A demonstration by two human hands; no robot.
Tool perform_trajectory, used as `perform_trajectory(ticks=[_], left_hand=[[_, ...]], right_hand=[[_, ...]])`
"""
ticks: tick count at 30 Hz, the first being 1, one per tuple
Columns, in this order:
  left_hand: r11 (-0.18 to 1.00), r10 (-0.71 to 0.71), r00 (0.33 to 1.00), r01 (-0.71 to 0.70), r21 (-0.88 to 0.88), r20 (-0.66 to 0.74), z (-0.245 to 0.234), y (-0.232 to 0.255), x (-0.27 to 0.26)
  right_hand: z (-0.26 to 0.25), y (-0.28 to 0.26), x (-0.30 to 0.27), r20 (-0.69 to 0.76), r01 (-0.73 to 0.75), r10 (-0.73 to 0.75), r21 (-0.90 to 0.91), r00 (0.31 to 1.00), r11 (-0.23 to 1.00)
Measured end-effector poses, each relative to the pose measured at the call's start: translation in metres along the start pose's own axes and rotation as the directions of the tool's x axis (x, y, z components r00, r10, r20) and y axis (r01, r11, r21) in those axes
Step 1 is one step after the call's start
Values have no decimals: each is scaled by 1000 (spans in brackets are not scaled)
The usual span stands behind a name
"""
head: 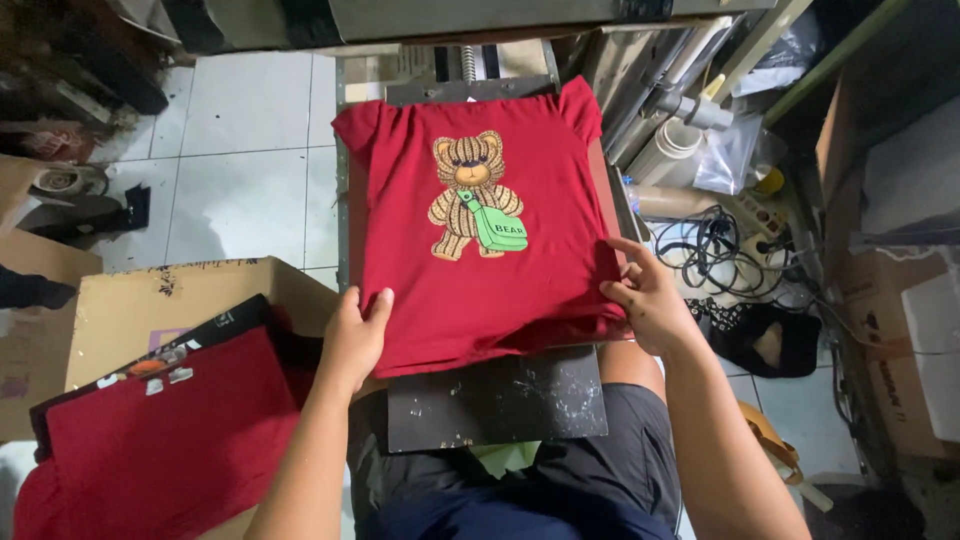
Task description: The person folds a red t-shirt with a teddy bear graphic on a reddish work surface. They smooth the fabric, fold the sleeves and bottom, and then fold the shirt in half. The person then places the folded shirt into a cardboard box and briefly handles another red shirt with a different graphic.
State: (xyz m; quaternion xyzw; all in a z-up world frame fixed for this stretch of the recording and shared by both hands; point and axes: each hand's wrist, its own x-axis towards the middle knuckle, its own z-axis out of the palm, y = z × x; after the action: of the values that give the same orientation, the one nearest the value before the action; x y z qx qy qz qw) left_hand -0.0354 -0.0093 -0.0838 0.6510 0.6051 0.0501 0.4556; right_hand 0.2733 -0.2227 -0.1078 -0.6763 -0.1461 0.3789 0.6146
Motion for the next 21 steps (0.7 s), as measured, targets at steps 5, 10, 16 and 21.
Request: perform_trajectory(ticks=[5, 10, 16, 21], left_hand=[[991, 29, 999, -24, 135, -30, -6, 0, -20], [973, 82, 994, -64, 224, -73, -6, -22, -20], [888, 373, 920, -316, 334, -121, -3, -32, -36], [523, 749, 632, -748, 410, 199, 15, -41, -45]], right_hand=[[-9, 6, -17, 36, -6, 13, -187, 999, 982], [-28, 19, -20, 35, 82, -74, -361, 997, 929], [-18, 43, -31, 170, 386, -551, -871, 817, 304], [30, 6, -75, 507, 547, -277, -832, 816, 92]])
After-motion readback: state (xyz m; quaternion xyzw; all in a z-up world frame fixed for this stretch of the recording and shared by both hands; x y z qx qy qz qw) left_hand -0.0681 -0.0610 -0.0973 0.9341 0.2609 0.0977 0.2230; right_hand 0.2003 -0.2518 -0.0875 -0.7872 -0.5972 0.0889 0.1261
